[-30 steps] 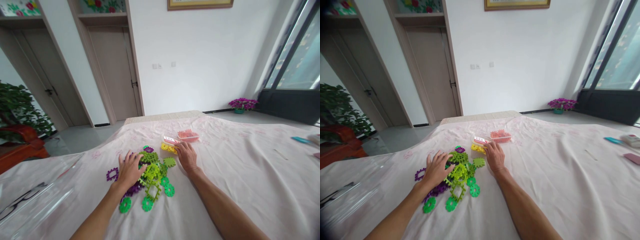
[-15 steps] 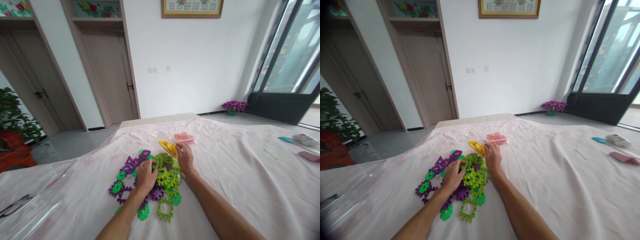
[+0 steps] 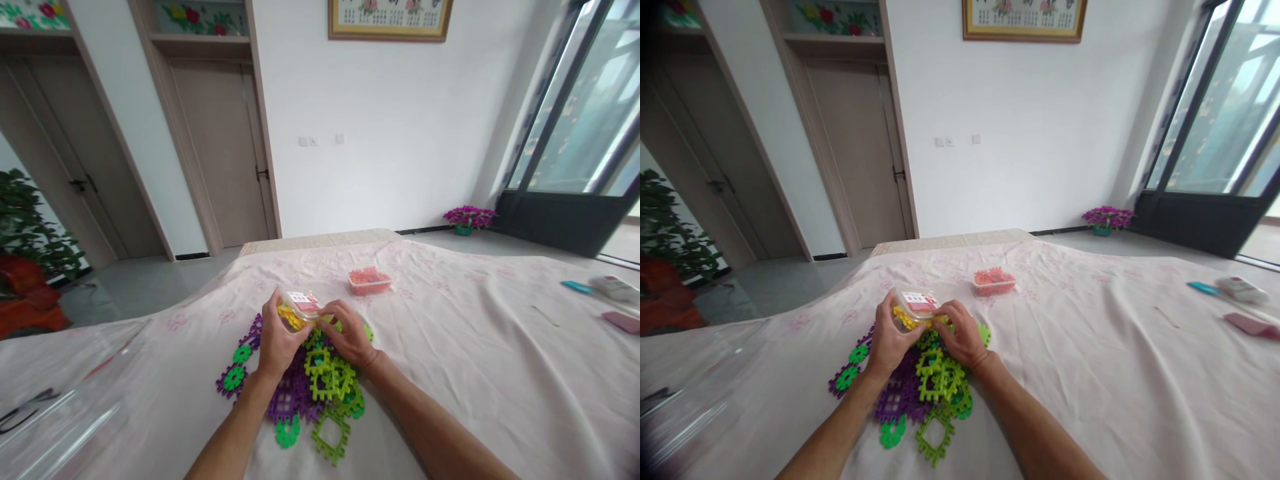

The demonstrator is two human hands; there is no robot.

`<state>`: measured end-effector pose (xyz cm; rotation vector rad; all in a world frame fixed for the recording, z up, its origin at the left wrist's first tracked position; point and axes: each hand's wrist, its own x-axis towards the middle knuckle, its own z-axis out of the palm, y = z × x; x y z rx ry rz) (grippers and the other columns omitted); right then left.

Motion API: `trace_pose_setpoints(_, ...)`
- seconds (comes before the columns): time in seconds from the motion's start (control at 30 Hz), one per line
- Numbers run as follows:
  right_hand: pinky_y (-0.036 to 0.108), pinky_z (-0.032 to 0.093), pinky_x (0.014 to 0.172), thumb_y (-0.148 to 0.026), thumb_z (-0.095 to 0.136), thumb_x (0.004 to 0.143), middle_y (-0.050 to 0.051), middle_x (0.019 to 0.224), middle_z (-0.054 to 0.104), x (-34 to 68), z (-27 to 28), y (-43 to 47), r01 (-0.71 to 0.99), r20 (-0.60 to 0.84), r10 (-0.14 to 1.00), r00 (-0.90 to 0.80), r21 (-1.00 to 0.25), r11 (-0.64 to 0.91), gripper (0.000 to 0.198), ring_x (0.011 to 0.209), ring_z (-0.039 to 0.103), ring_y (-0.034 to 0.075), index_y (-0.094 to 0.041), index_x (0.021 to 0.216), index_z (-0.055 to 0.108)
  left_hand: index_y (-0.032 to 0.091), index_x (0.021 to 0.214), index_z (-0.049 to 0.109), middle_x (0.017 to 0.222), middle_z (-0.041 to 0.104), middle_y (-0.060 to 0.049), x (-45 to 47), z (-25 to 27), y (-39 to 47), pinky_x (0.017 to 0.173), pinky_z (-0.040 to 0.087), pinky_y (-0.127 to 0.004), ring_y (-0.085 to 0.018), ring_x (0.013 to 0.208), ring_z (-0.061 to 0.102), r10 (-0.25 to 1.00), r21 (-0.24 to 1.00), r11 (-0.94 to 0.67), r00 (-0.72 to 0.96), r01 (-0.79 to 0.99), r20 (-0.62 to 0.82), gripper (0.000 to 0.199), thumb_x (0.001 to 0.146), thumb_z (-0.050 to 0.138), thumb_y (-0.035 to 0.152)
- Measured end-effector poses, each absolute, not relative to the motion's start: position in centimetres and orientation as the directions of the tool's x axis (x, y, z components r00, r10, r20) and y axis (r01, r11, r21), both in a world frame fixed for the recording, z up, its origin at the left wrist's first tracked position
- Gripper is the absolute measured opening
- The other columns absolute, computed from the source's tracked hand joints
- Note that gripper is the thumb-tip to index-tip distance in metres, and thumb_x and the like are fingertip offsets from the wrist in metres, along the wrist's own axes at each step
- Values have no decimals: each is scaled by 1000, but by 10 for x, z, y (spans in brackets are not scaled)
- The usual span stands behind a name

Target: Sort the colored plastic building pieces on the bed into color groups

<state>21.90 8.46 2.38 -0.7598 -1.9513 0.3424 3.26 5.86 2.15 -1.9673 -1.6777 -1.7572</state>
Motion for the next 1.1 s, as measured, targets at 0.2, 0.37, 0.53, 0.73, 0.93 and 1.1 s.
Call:
trace_pose_setpoints(0.2,28,41,73,-44,32,100,1,79,63,220,56,74,527,584,731,-354,-520,672,39,76,57,17,-22,85,60,20,149,21,141,42,-17,34,16,50,110,39,-50,-32,134,40,549,296,-526,53,797,834,84,82,67,38)
trace_pose_setpoints(0.37,25,27,56,-49,42,95,-2,63,56,209,74,60,654,534,779,-330,-466,596,36,57,49,13,-21,75,54,20,150,20,145,39,-16,42,5,44,115,35,-52,-30,141,32,490,138,-585,213,799,845,68,91,53,26)
trace_pose_setpoints(0.53,26,21,53,-38,38,96,-3,57,47,198,78,51,634,574,758,-311,-469,615,38,51,38,11,-21,64,45,19,150,21,140,44,-16,41,4,43,113,39,-50,-29,139,36,457,107,-588,221,802,862,71,88,55,19)
trace_pose_setpoints(0.73,25,20,51,-35,41,92,-5,53,32,192,62,58,533,580,804,-135,-641,552,38,50,32,9,-20,58,34,17,148,26,139,45,-17,35,5,43,113,38,-49,-28,137,38,466,131,-593,206,795,860,67,89,57,23)
trace_pose_setpoints(0.93,24,23,50,-38,47,84,-6,51,29,210,58,88,368,556,791,255,-813,452,36,50,30,9,-22,56,30,18,148,26,139,46,-17,21,5,45,111,40,-50,-29,134,41,542,239,-513,95,825,835,75,85,65,28)
trace_pose_setpoints(1.1,23,24,49,-39,47,84,-6,50,32,229,54,108,304,503,819,276,-854,422,37,50,32,10,-22,56,30,20,148,26,140,42,-16,16,7,47,114,36,-51,-29,138,37,551,207,-526,145,825,822,75,84,65,19)
